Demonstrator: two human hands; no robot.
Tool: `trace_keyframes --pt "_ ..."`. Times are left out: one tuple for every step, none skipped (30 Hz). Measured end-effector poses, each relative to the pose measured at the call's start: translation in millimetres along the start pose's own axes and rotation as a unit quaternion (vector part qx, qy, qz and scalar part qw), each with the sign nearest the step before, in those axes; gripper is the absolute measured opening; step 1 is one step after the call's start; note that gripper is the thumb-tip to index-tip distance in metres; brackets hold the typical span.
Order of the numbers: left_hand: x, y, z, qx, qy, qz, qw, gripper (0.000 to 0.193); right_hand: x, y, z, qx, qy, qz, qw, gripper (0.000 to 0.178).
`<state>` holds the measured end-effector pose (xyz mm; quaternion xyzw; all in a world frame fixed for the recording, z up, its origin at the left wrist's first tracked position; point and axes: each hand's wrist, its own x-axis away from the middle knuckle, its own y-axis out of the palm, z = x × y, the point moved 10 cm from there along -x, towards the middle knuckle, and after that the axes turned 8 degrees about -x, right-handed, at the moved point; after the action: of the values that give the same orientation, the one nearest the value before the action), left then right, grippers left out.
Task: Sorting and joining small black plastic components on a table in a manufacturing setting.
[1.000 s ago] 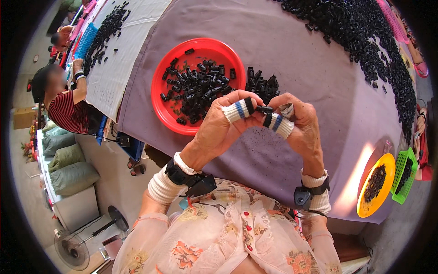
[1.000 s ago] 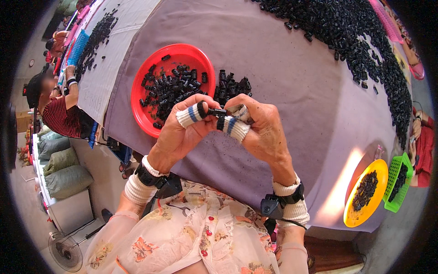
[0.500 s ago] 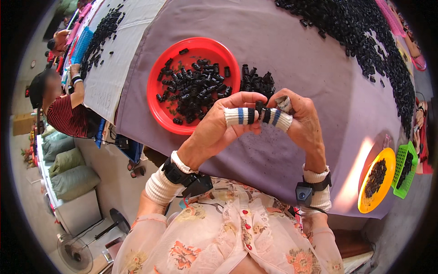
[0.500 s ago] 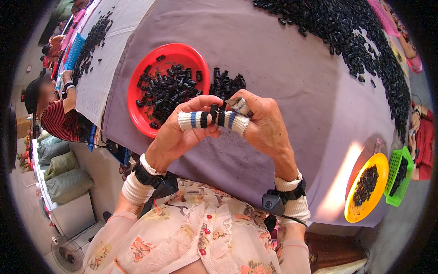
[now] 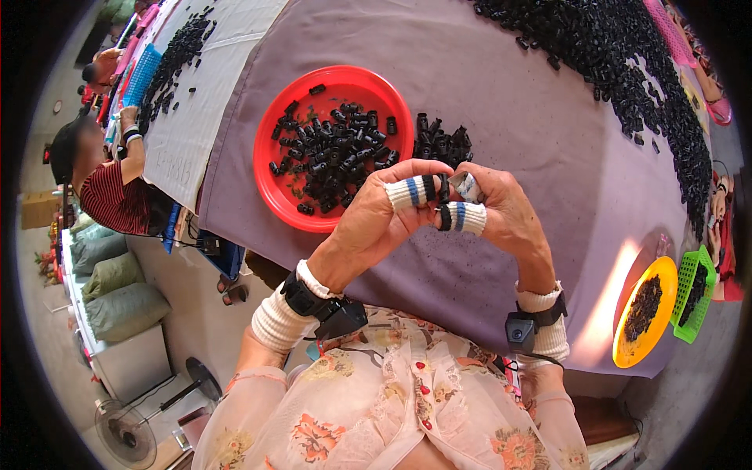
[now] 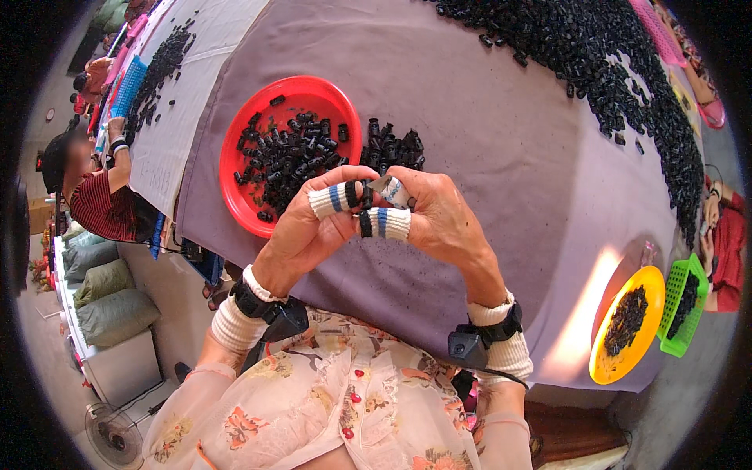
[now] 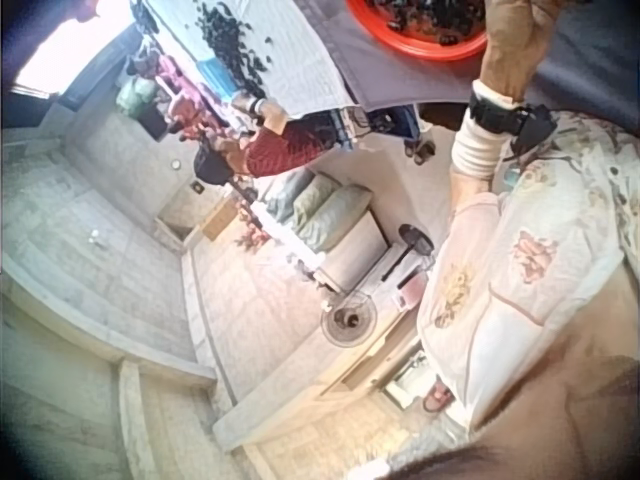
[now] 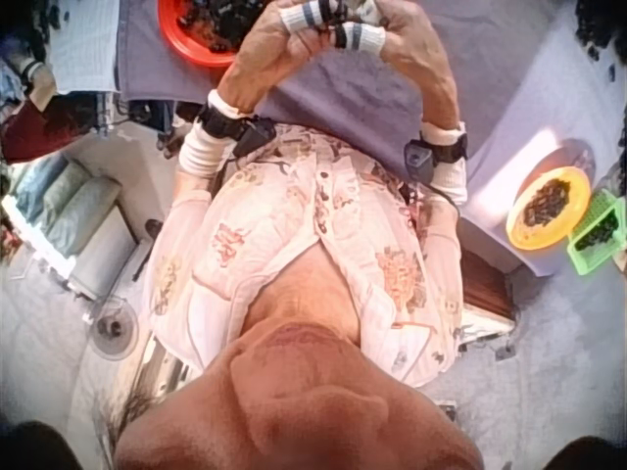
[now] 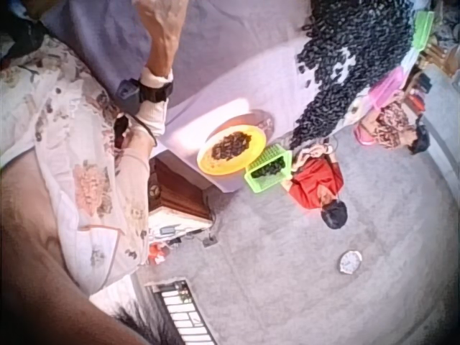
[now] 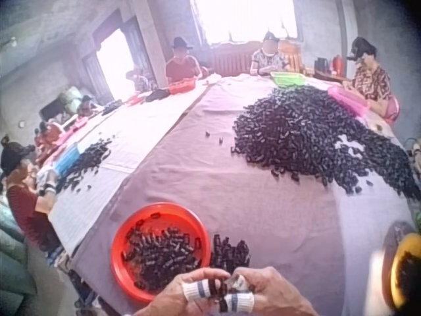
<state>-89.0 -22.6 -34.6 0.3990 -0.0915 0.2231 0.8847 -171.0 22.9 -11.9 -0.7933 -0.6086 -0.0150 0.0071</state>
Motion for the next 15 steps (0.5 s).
trace_keyframes --pt "0.1 -0.1 -0.2 0.000 0.000 0.001 1.000 0.023 -0.3 -0.5 -0.3 0.012 0.003 0.000 1.000 0.036" --pt "-0.5 1.0 0.4 -0.003 0.005 0.000 1.000 0.023 -0.1 -1.6 -0.4 0.024 0.007 0.002 1.000 0.036" --pt "-0.9 1.9 1.1 -0.005 0.009 -0.001 1.000 0.022 0.1 -1.5 0.2 0.024 0.007 0.003 1.000 0.036" --pt "-1.0 2.9 1.5 -0.005 0.009 -0.002 1.000 0.022 0.3 -0.9 0.3 0.021 0.002 0.004 1.000 0.036" --pt "-1.0 2.5 2.0 -0.015 0.007 0.002 1.000 0.022 -0.2 0.0 0.4 0.018 -0.003 0.004 1.000 0.037" --pt "-0.9 1.9 2.2 -0.025 0.005 0.006 1.000 0.022 -0.6 0.4 0.8 0.018 -0.004 0.004 1.000 0.037" --pt "-0.9 1.6 1.9 -0.025 0.005 0.006 1.000 0.022 -1.1 0.8 1.3 0.027 -0.003 0.003 1.000 0.037" --pt "-0.8 0.7 2.0 -0.025 0.008 0.008 1.000 0.022 -1.5 1.1 1.4 0.037 -0.002 0.002 0.999 0.038" --pt "-0.6 0.1 2.2 -0.024 0.010 0.011 1.000 0.022 -2.0 1.3 0.9 0.037 -0.003 0.002 0.999 0.038" --pt "-0.4 0.4 2.4 -0.025 0.010 0.010 1.000 0.022 -2.5 1.6 -0.9 0.042 -0.008 0.002 0.999 0.039" --pt "-0.6 0.3 2.6 -0.026 0.011 0.010 1.000 0.022 -3.3 1.7 -2.5 0.047 -0.014 0.001 0.999 0.040" --pt "-0.8 0.1 2.9 -0.028 0.011 0.010 1.000 0.022 -3.9 1.4 -3.2 0.047 -0.013 0.001 0.999 0.040" --pt "-1.0 -0.3 2.9 -0.028 0.011 0.009 1.000 0.022 -4.3 1.1 -4.0 0.044 -0.014 0.002 0.999 0.040" --pt "-0.9 -0.5 3.2 -0.031 0.011 0.010 0.999 0.022 -4.5 0.7 -5.2 0.042 -0.014 0.002 0.999 0.041" --pt "-1.0 -0.8 3.3 -0.034 0.011 0.010 0.999 0.022 -4.6 0.2 -5.0 0.042 -0.015 0.002 0.999 0.041"
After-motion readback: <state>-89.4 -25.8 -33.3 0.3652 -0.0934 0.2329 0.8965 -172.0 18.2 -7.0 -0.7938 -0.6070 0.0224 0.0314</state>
